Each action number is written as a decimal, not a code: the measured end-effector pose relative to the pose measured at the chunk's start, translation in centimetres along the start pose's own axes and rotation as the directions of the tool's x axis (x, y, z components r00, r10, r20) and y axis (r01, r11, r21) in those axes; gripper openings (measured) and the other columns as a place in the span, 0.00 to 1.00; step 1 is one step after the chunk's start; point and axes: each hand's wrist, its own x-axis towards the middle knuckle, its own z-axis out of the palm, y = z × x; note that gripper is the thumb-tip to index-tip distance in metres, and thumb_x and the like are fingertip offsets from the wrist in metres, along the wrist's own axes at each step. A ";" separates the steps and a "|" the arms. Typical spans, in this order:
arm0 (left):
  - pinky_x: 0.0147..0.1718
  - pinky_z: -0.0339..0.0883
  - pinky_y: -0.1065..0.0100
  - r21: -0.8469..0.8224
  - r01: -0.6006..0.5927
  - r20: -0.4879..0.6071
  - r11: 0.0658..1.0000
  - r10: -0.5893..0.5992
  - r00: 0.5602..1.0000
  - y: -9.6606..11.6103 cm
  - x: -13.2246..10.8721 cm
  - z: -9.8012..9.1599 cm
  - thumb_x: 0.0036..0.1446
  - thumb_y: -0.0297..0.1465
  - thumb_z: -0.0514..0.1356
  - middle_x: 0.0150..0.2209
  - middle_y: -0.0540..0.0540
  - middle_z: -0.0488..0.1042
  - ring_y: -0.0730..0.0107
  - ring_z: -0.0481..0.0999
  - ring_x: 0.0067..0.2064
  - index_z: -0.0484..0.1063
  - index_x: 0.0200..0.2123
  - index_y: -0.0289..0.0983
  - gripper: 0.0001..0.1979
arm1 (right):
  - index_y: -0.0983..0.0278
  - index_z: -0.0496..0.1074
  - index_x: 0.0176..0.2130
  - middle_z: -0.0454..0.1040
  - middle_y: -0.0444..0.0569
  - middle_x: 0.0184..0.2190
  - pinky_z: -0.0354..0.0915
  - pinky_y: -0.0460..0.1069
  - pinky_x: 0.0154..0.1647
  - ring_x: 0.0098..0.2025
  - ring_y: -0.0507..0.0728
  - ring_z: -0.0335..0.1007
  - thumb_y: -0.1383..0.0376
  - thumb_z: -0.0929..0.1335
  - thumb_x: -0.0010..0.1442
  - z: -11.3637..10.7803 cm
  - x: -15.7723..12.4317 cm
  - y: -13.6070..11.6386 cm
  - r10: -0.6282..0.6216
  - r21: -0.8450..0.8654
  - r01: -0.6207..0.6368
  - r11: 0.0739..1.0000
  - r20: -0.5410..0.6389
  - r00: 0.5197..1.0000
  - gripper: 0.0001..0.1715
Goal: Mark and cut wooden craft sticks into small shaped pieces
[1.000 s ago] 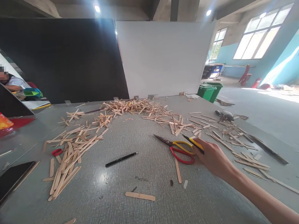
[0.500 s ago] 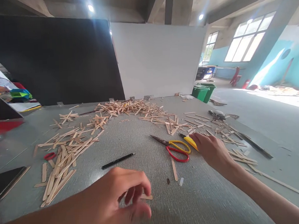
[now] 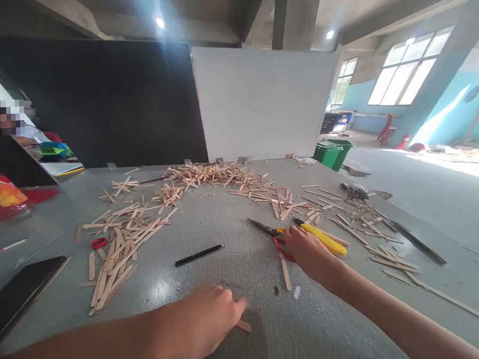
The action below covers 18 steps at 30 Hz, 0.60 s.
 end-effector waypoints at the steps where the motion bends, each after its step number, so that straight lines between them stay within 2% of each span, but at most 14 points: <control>1: 0.17 0.52 0.66 0.012 -0.020 0.011 1.000 0.020 1.000 0.3 -0.1 -0.2 0.42 0.17 0.68 0.23 0.42 0.79 0.54 0.79 0.21 0.78 0.34 0.35 0.15 | 0.60 0.77 0.33 0.78 0.56 0.35 0.71 0.55 0.38 0.37 0.65 0.76 0.80 0.68 0.51 0.0 0.4 0.0 0.007 -0.004 -0.007 1.000 -0.002 1.000 0.17; 4: 0.20 0.59 0.63 0.037 -0.077 0.029 0.996 0.076 0.997 1.3 -0.4 -0.2 0.44 0.17 0.68 0.25 0.40 0.81 0.55 0.79 0.22 0.80 0.36 0.33 0.13 | 0.62 0.74 0.35 0.78 0.60 0.38 0.70 0.57 0.42 0.41 0.67 0.77 0.81 0.65 0.54 -0.5 1.1 -0.4 0.048 0.004 -0.048 0.999 -0.022 0.999 0.16; 6: 0.21 0.62 0.61 0.054 -0.079 0.017 0.995 0.079 0.997 1.9 -0.3 0.2 0.48 0.16 0.65 0.26 0.36 0.81 0.53 0.80 0.24 0.80 0.37 0.29 0.11 | 0.63 0.72 0.36 0.78 0.61 0.39 0.69 0.56 0.40 0.40 0.67 0.77 0.80 0.65 0.54 -0.9 1.1 -0.9 0.098 0.055 -0.096 0.994 -0.037 0.994 0.15; 9: 0.24 0.65 0.59 0.068 -0.054 -0.028 0.996 0.056 0.998 2.5 -0.1 1.0 0.54 0.15 0.61 0.27 0.33 0.81 0.50 0.81 0.26 0.80 0.37 0.27 0.10 | 0.60 0.65 0.34 0.76 0.52 0.31 0.66 0.52 0.30 0.30 0.60 0.74 0.75 0.65 0.59 -1.7 0.6 -2.1 0.168 0.163 -0.161 0.973 -0.026 0.986 0.09; 11: 0.23 0.64 0.59 0.052 -0.069 -0.054 0.996 0.072 0.996 2.3 -0.1 1.4 0.53 0.15 0.63 0.27 0.34 0.81 0.50 0.81 0.26 0.79 0.35 0.29 0.08 | 0.58 0.62 0.33 0.74 0.46 0.27 0.64 0.50 0.26 0.26 0.57 0.72 0.68 0.64 0.65 -2.8 0.1 -3.4 0.203 0.303 -0.197 0.933 0.010 0.979 0.07; 12: 0.22 0.63 0.61 0.037 -0.087 -0.066 0.995 0.090 0.994 2.1 -0.2 1.4 0.49 0.15 0.66 0.27 0.36 0.80 0.52 0.81 0.26 0.79 0.33 0.30 0.08 | 0.58 0.62 0.33 0.73 0.45 0.26 0.64 0.49 0.25 0.26 0.57 0.71 0.63 0.64 0.67 -3.5 -0.1 -4.2 0.218 0.424 -0.218 0.879 0.049 0.975 0.09; 13: 0.22 0.60 0.62 0.021 -0.104 -0.080 0.994 0.105 0.991 1.7 -0.2 1.4 0.45 0.15 0.68 0.27 0.38 0.80 0.53 0.80 0.25 0.78 0.31 0.31 0.10 | 0.58 0.63 0.34 0.73 0.44 0.26 0.65 0.49 0.25 0.26 0.56 0.71 0.59 0.65 0.68 -4.4 -0.4 -5.2 0.225 0.593 -0.245 0.767 0.110 0.968 0.10; 14: 0.21 0.58 0.63 0.002 -0.114 -0.101 0.994 0.113 0.988 1.3 -0.3 1.2 0.41 0.14 0.69 0.27 0.40 0.79 0.55 0.79 0.25 0.76 0.30 0.32 0.12 | 0.58 0.63 0.34 0.73 0.44 0.26 0.66 0.49 0.25 0.26 0.56 0.72 0.55 0.66 0.68 -5.3 -0.7 -6.2 0.228 0.768 -0.288 0.571 0.189 0.955 0.13; 15: 0.21 0.56 0.63 -0.019 -0.110 -0.131 0.994 0.107 0.986 0.8 -0.4 0.8 0.40 0.14 0.69 0.28 0.40 0.79 0.57 0.79 0.25 0.75 0.29 0.34 0.14 | 0.59 0.64 0.34 0.73 0.44 0.26 0.66 0.49 0.25 0.26 0.57 0.71 0.50 0.68 0.66 -6.2 -1.0 -7.2 0.179 0.867 -0.299 0.398 0.246 0.952 0.17; 16: 0.21 0.55 0.63 -0.043 -0.094 -0.173 0.995 0.086 0.981 0.2 -0.5 0.2 0.43 0.14 0.68 0.30 0.41 0.79 0.59 0.78 0.25 0.74 0.31 0.35 0.14 | 0.59 0.66 0.35 0.72 0.44 0.26 0.67 0.50 0.27 0.28 0.57 0.70 0.46 0.70 0.65 -7.0 -1.3 -8.2 0.138 0.921 -0.297 0.252 0.270 0.953 0.21; 17: 0.20 0.54 0.64 -0.079 -0.071 -0.220 0.994 0.052 0.974 -0.3 -0.7 -0.6 0.48 0.15 0.66 0.31 0.42 0.78 0.62 0.76 0.24 0.73 0.33 0.36 0.12 | 0.60 0.67 0.35 0.71 0.44 0.26 0.68 0.50 0.28 0.28 0.56 0.69 0.43 0.71 0.63 -7.7 -1.7 -9.0 0.130 0.945 -0.294 0.146 0.276 0.952 0.25; 18: 0.20 0.53 0.64 -0.125 -0.044 -0.271 0.991 0.008 0.963 -0.8 -0.9 -1.5 0.54 0.17 0.64 0.30 0.44 0.76 0.65 0.73 0.23 0.72 0.34 0.37 0.09 | 0.61 0.69 0.37 0.71 0.44 0.27 0.68 0.50 0.29 0.29 0.56 0.68 0.39 0.72 0.60 -8.1 -2.1 -9.7 0.137 0.954 -0.287 0.087 0.274 0.952 0.28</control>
